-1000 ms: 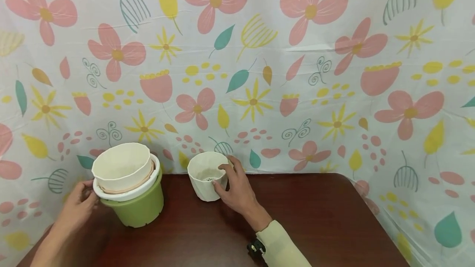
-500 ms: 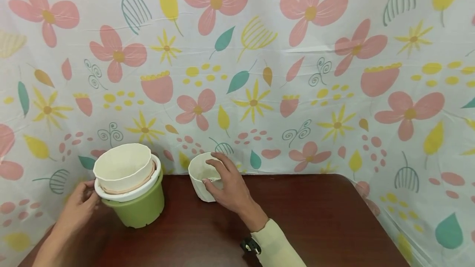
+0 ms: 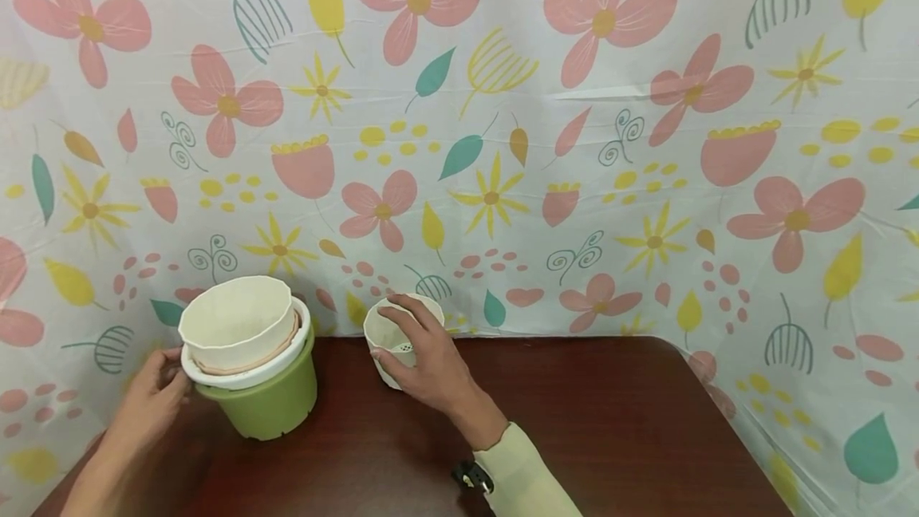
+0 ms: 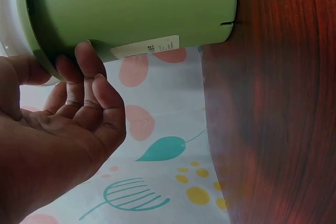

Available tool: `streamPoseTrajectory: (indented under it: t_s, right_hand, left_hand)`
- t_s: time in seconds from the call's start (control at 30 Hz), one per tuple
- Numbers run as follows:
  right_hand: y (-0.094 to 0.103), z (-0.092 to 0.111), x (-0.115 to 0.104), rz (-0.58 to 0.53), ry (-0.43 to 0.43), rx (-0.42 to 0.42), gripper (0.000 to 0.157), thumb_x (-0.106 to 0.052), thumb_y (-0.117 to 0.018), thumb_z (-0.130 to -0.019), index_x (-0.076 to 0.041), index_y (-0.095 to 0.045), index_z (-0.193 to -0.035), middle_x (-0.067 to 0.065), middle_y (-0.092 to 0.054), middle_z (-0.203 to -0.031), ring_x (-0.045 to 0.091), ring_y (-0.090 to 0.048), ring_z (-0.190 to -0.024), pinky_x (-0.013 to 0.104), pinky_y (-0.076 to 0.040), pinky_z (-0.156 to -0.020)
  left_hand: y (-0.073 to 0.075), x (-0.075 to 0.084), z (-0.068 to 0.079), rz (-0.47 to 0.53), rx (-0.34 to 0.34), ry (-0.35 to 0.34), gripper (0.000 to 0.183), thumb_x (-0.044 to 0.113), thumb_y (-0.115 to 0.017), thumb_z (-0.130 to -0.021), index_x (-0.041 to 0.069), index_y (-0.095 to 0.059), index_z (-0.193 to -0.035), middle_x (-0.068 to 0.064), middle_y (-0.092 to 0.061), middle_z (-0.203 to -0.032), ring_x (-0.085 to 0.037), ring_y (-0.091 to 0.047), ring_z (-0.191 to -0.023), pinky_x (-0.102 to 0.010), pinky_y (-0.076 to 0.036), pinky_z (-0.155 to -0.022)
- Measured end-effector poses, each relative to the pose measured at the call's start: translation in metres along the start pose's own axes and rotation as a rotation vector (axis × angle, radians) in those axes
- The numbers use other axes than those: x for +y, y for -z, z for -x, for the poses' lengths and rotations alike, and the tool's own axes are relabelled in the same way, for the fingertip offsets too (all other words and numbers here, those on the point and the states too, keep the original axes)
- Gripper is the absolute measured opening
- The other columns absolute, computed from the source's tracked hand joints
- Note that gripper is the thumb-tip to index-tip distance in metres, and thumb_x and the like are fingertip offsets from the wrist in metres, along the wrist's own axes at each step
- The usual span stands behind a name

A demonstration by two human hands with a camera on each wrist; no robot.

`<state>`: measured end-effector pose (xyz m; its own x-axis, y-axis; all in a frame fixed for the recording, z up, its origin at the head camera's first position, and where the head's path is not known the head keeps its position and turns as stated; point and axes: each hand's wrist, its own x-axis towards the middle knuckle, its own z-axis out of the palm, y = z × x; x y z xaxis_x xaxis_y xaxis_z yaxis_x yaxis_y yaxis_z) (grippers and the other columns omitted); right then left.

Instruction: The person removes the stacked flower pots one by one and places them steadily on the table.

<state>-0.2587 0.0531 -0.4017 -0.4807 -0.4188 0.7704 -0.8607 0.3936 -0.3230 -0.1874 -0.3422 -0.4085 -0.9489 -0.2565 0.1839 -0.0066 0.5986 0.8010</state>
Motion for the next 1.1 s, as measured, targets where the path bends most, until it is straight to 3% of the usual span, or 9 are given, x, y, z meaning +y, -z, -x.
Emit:
streamPoseTrajectory:
  t_s: [0.2, 0.6, 1.1]
  right_hand:
    - [-0.005, -0.005, -0.006, -0.023, 0.024, 0.006, 0.059, -0.023, -0.083, -0.095, -0.016, -0.059, -0.147, 0.005, -0.05, -0.157, 0.025, -0.05, -0.143, 0.045, -0.049, -0.111]
    - [-0.019, -0.017, -0.021, -0.044, 0.061, -0.01, 0.055, -0.025, -0.083, -0.095, -0.018, -0.061, -0.145, 0.006, -0.051, -0.155, 0.024, -0.05, -0.143, 0.043, -0.048, -0.113]
    - [-0.044, -0.031, -0.042, -0.084, 0.155, -0.052, 0.059, -0.022, -0.083, -0.095, -0.012, -0.057, -0.148, 0.008, -0.047, -0.159, 0.02, -0.05, -0.145, 0.03, -0.045, -0.115]
  left_hand:
    - [0.0, 0.0, 0.002, 0.005, 0.003, -0.012, 0.045, 0.025, -0.043, -0.115, -0.006, -0.04, -0.148, -0.015, -0.056, -0.099, -0.015, -0.049, -0.077, -0.029, -0.043, -0.062]
    - [-0.001, 0.0, -0.003, -0.008, -0.008, 0.066, 0.05, 0.031, -0.042, -0.115, -0.004, -0.037, -0.151, -0.016, -0.057, -0.11, -0.021, -0.051, -0.089, -0.029, -0.044, -0.068]
    - [-0.001, 0.0, -0.002, 0.0, -0.013, 0.022, 0.048, 0.027, -0.042, -0.116, -0.007, -0.036, -0.15, -0.017, -0.057, -0.106, -0.02, -0.051, -0.084, -0.029, -0.044, -0.065]
